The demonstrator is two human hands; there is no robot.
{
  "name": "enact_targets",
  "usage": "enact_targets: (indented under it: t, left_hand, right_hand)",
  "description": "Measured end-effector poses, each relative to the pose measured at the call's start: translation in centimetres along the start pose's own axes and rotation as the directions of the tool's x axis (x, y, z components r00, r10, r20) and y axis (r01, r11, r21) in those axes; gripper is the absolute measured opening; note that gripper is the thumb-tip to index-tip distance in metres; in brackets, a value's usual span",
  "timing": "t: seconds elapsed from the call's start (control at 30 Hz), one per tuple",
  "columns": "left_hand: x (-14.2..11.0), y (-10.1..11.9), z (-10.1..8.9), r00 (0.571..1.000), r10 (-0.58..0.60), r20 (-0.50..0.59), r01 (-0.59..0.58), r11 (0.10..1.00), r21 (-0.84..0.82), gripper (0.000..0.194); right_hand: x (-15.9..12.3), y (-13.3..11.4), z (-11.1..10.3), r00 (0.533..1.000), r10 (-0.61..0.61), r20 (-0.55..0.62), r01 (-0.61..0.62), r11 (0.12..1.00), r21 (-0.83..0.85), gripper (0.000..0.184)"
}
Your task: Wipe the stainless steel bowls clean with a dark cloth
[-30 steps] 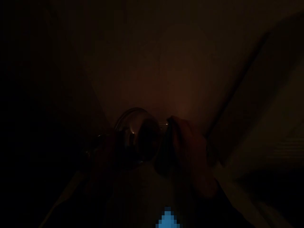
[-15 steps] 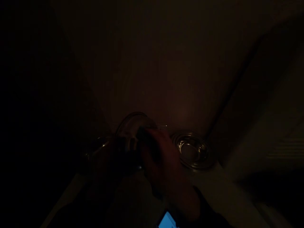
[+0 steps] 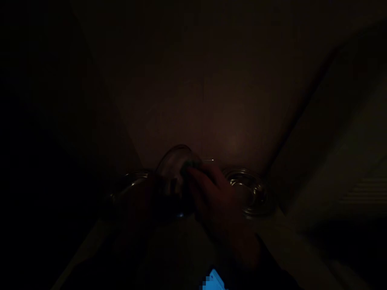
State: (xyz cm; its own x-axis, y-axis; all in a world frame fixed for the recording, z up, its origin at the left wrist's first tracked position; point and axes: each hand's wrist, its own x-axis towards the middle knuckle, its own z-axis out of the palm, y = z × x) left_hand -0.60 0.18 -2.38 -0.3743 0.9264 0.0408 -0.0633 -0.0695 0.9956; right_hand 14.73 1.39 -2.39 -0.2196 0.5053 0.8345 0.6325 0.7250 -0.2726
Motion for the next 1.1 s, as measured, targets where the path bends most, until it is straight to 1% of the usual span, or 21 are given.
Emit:
enact_targets:
  t: [0.07,0.1,0.17,0.23,0.3,0.33,0.43,0.5,0.63,0.67,0.7,0.73,0.83,0.9,0.93,1.0,1.07,1.1]
  left_hand:
    - [-0.2,0.1,0.0,1.000,0.007,0.003,-0.007,1.000,0.006,0.030]
    - [-0.2,0.1,0.0,1.000,0.013,0.003,-0.013,1.000,0.011,0.032]
    - [-0.1,0.2,-0.1,1.000,0.017,0.005,-0.017,1.000,0.020,0.032]
    - [0.0,0.3,-0.3,1.000,0.012,0.017,-0.013,0.999,0.032,0.028]
    - [0.1,0.2,-0.4,0.999,0.001,0.035,-0.002,0.999,0.043,0.027]
    - [0.1,0.2,-0.4,0.999,-0.005,0.043,0.003,0.999,0.046,0.028]
    - [0.1,-0.1,-0.4,0.998,-0.017,0.057,0.014,0.999,0.048,0.032]
    - [0.1,-0.2,-0.3,0.998,-0.017,0.057,0.014,0.999,0.048,0.033]
    - [0.2,-0.2,-0.2,0.998,-0.006,0.055,0.003,0.999,0.048,0.032]
    - [0.2,-0.1,-0.2,0.998,-0.002,0.056,-0.001,0.999,0.048,0.032]
    - [0.2,0.0,-0.2,0.998,0.001,0.057,-0.003,0.999,0.048,0.032]
    - [0.2,0.1,-0.2,0.998,0.003,0.058,-0.005,0.999,0.048,0.032]
    - [0.0,0.1,-0.1,0.998,0.004,0.060,-0.007,0.999,0.046,0.033]
    - [0.0,0.1,-0.1,0.999,0.005,0.054,-0.007,0.999,0.045,0.033]
    - [0.0,0.0,-0.2,0.999,0.006,0.049,-0.008,0.999,0.045,0.033]
    - [0.0,-0.1,-0.4,0.999,0.011,0.037,-0.013,0.999,0.047,0.032]
    - [0.1,-0.2,-0.6,0.999,0.016,0.029,-0.018,0.998,0.052,0.031]
    - [0.2,-0.3,-0.7,0.999,0.019,0.027,-0.020,0.998,0.054,0.030]
  right_hand:
    - [0.3,0.2,-0.5,0.999,0.038,-0.007,-0.038,0.999,0.000,0.026]
    - [0.3,0.2,-0.6,1.000,0.028,0.007,-0.028,1.000,0.005,0.026]
    - [0.2,-0.2,-0.6,0.998,-0.048,0.045,0.048,0.999,0.013,0.027]
    - [0.0,-0.6,-0.4,0.988,-0.131,0.079,0.130,0.991,0.019,0.027]
    - [0.0,-0.8,-0.2,0.984,-0.155,0.083,0.155,0.988,0.010,0.027]
    - [0.0,-0.8,-0.1,0.988,-0.138,0.073,0.138,0.990,0.006,0.028]
    - [0.3,-0.5,-0.2,0.999,-0.032,0.041,0.032,0.999,0.012,0.028]
    - [0.4,-0.4,-0.3,0.999,-0.015,0.046,0.013,1.000,0.028,0.029]
    - [-0.1,-0.6,-0.2,0.980,-0.165,0.109,0.158,0.985,0.077,0.027]
    - [-0.3,-0.5,-0.1,0.976,-0.186,0.116,0.177,0.981,0.083,0.027]
    - [-0.3,-0.3,0.0,0.977,-0.185,0.109,0.177,0.981,0.079,0.027]
    - [-0.3,-0.1,0.0,0.983,-0.158,0.091,0.152,0.986,0.067,0.028]
    - [0.1,0.8,-0.3,1.000,-0.022,0.016,0.021,1.000,0.020,0.030]
    - [0.3,0.8,-0.5,1.000,0.017,-0.001,-0.017,1.000,0.024,0.029]
    - [0.4,0.7,-0.6,1.000,-0.003,0.013,0.002,0.999,0.040,0.028]
    - [0.3,0.1,-0.8,0.994,-0.083,0.074,0.077,0.993,0.088,0.028]
    - [0.1,-0.5,-0.8,0.975,-0.171,0.139,0.155,0.980,0.123,0.028]
    - [0.0,-0.6,-0.8,0.969,-0.194,0.155,0.176,0.976,0.126,0.028]
